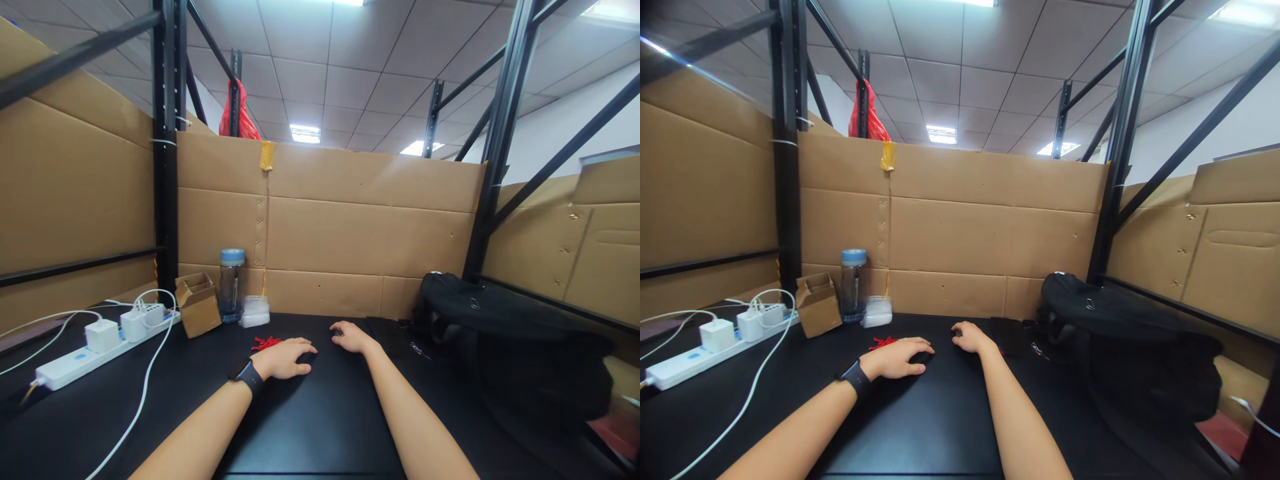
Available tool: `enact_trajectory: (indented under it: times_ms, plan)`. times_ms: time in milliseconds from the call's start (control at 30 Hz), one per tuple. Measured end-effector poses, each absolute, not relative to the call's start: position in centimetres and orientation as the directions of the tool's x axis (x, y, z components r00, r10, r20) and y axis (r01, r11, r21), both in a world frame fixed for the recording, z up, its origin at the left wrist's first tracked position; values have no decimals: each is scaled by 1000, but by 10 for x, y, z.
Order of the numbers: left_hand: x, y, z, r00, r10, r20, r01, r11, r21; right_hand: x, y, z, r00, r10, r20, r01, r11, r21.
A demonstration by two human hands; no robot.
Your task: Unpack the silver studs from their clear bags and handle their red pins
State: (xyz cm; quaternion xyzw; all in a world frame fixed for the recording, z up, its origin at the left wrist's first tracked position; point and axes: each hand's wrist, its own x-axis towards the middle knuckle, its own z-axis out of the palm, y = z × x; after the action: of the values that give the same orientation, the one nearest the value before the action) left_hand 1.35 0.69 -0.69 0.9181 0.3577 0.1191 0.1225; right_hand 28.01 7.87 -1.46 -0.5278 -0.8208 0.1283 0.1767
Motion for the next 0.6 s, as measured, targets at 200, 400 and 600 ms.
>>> enact_trajectory:
  times_ms: [200,400,600]
  plan:
    - [-16,15,14,591,743,313,695,-667,269,294,80,-9,-349,911,220,800,412,-436]
    - [-51,30,17,521,827,210,804,-558,206,305,83,-7,-310,920,238,768,390,-509]
    - [-46,30,15,504,837,212,817,-542,197,303,81,-6,-289,926,242,783,374,-497]
